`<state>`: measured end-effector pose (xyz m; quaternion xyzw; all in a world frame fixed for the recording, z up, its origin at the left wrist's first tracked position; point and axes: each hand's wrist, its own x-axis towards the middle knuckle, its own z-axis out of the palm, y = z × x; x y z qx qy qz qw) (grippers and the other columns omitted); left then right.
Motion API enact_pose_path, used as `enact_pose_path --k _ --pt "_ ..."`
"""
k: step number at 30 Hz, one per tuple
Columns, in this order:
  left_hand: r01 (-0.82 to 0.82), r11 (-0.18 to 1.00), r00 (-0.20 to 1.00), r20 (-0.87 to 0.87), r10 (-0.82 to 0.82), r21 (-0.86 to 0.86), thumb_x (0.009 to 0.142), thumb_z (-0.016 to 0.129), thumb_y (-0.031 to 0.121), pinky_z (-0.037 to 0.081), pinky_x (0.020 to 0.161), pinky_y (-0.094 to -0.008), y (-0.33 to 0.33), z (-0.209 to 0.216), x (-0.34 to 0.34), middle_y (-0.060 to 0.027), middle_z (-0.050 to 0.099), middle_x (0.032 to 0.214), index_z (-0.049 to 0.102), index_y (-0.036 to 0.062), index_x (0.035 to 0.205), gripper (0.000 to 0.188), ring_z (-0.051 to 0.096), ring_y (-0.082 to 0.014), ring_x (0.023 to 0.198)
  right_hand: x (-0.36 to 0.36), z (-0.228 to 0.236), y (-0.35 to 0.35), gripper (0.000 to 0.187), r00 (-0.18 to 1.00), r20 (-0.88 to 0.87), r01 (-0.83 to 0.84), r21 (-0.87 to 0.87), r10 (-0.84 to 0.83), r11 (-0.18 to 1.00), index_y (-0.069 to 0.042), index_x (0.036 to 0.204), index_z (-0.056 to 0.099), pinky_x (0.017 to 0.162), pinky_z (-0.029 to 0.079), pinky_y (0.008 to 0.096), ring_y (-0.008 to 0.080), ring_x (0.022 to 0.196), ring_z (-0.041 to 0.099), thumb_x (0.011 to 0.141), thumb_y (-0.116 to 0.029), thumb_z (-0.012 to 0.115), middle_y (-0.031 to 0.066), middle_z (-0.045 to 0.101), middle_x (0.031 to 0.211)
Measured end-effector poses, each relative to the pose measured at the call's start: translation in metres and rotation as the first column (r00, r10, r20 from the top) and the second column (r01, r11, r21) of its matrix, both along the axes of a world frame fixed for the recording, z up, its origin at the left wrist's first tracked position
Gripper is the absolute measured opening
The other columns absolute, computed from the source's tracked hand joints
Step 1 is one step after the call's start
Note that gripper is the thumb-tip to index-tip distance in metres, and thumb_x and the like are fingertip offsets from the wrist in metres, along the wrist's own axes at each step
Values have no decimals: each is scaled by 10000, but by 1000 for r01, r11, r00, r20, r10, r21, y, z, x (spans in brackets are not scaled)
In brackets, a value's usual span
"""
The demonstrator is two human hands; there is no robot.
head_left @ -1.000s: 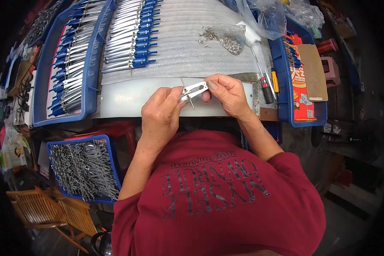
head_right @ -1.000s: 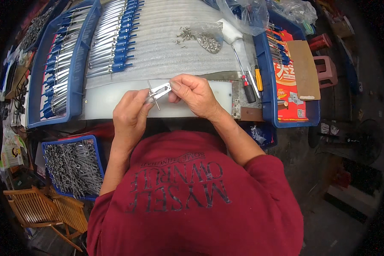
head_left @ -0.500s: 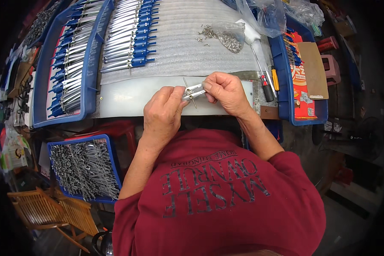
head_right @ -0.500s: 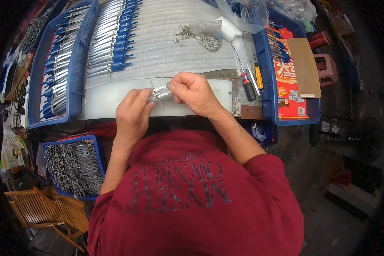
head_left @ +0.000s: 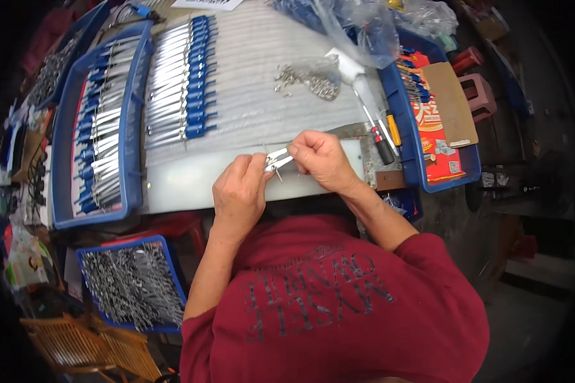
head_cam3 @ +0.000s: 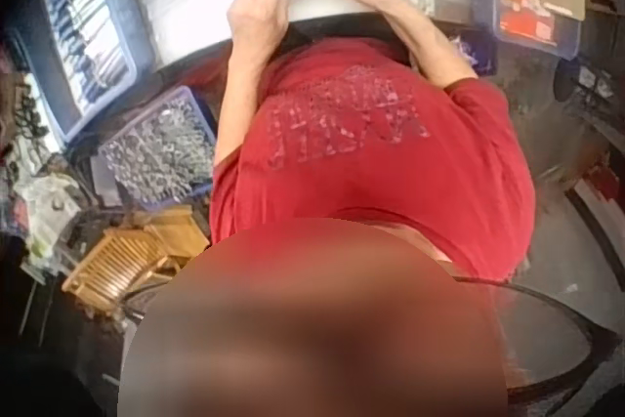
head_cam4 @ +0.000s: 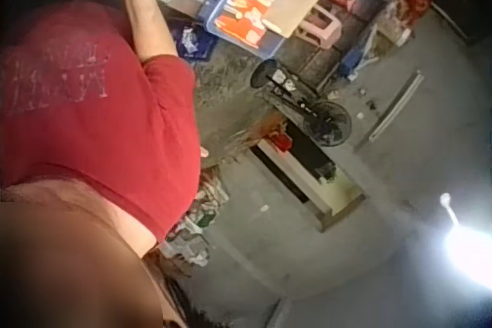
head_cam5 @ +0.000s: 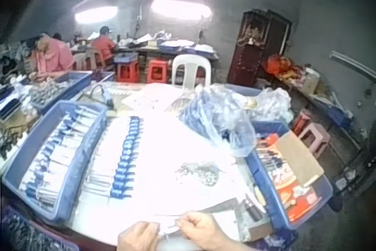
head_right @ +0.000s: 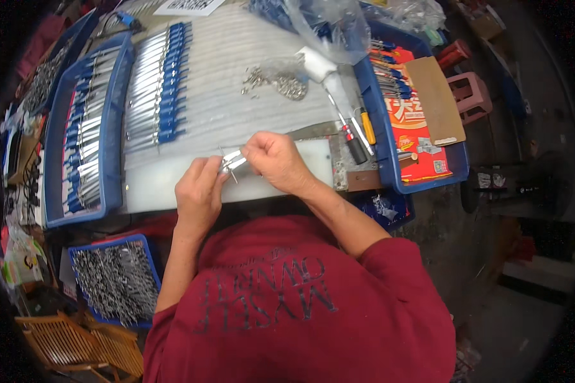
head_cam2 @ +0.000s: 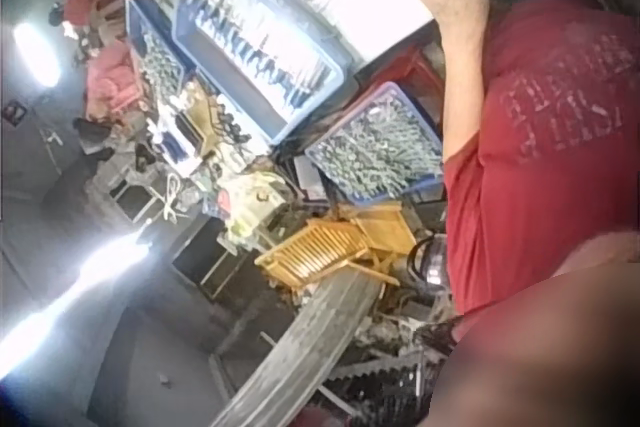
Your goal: Assembling small metal pins with blue plastic connectors and placing them into a slotted tray at a workstation.
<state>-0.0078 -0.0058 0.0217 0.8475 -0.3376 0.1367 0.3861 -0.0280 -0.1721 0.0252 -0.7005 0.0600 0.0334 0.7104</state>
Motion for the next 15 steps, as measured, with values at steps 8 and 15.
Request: enact_pose_path --k 8,15 --pt "82 997 996 24 -82 -8 700 583 32 396 503 -361 -12 -10 12 -119 494 684 517 10 908 219 506 -284 592 4 1 -12 180 998 9 57 -25 -56 998 -14 654 523 435 350 214 55 485 430 791 -131 523 -5 489 541" --pt "92 993 990 104 -100 77 687 581 31 393 494 -363 -13 -15 21 -108 480 661 515 23 889 213 498 -277 581 6 13 -37 216 991 98 -35 -492 95 870 -17 723 537 518 407 297 192 561 527 813 -212 519 80 547 606"
